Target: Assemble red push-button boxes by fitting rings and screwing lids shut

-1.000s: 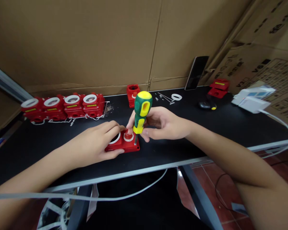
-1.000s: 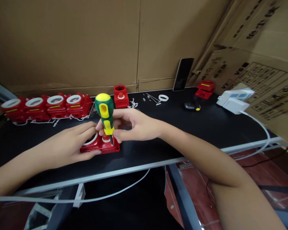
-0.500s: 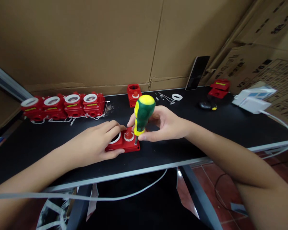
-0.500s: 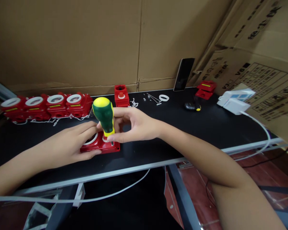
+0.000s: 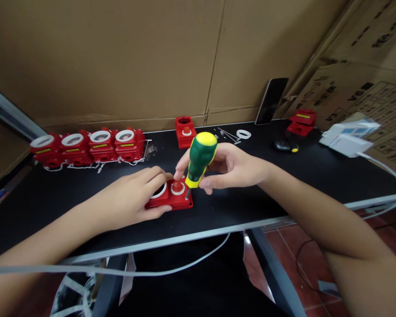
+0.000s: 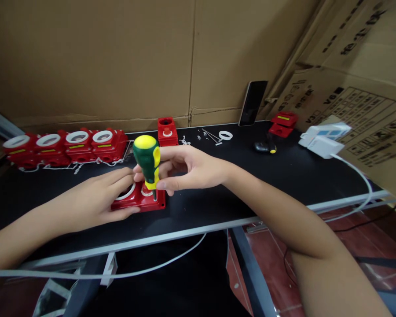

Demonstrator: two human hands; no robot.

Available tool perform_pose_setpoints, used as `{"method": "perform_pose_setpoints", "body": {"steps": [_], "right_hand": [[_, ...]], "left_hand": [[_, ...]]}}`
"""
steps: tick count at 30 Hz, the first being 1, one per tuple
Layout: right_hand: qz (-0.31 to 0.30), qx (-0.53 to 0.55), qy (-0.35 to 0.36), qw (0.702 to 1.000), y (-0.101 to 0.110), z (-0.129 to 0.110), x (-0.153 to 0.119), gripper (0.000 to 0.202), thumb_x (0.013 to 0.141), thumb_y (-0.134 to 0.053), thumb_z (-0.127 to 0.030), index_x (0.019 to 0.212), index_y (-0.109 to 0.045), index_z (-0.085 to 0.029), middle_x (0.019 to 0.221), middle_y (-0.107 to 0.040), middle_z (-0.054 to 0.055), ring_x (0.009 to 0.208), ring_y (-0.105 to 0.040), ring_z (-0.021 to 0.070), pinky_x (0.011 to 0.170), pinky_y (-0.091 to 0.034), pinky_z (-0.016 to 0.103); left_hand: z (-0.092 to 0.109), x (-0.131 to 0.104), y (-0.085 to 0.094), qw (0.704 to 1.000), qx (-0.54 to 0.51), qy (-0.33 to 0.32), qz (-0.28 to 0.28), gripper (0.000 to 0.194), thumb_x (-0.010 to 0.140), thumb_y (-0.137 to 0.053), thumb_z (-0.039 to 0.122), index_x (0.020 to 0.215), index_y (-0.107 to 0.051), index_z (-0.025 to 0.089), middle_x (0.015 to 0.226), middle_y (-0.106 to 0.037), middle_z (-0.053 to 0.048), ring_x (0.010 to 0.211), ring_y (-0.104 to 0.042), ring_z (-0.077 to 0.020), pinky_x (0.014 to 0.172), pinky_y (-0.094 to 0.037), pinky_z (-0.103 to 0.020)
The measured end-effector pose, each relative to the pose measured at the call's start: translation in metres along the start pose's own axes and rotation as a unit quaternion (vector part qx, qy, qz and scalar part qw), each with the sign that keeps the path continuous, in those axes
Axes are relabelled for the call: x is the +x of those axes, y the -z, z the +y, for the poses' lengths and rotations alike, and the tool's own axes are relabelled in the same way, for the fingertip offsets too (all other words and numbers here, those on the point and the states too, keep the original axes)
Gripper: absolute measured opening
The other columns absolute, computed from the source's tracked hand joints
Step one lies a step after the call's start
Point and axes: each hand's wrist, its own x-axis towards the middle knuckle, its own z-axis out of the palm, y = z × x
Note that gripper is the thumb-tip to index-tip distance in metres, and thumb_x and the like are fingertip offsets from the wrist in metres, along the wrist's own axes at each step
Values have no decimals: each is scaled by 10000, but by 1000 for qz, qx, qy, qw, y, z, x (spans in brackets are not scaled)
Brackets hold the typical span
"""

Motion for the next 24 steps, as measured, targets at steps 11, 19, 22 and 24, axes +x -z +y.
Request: {"method": "perform_pose_setpoints", "body": {"steps": [11,19,22,24], "right_hand": [[29,-16,4,999,-4,1,3,421,997,-962,-413,1253,-802,-120,1137,-845,104,773,-726,111,727,-671,254],[69,-24,24,997,-12,8,9,487,828,-1095,-443,1074,-806,-138,931,-760,9,737,-646,101,734,-591,254],[74,-43,20,996,-14,9,10,490,828,-1091,-469,1048,-798,-144,954,-746,20,786,-660,119,723,-579,254],[59,-50,19,997,-14,8,9,493,856,-1071,-481,1101,-806,-146,1021,-771,44,835,-686,132,748,-595,263]], "left_hand": [[-1,0,0,1000,-10,7,-1,492,1123,-665,529,1489,-672,200,1388,-765,-156,1192,-801,-353,1028,-656,-432],[-1,1,-1,1000,0,3,-5,482,1116,-690,490,1491,-658,188,1307,-767,-137,1132,-805,-341,965,-649,-413],[0,1,0,1000,-9,12,-3,464,1103,-703,487,1473,-668,208,1311,-763,-128,1146,-799,-340,971,-645,-399],[0,0,1,1000,-13,16,-6,455,1102,-699,491,1461,-676,212,1287,-763,-124,1120,-796,-334,971,-645,-395]]}}
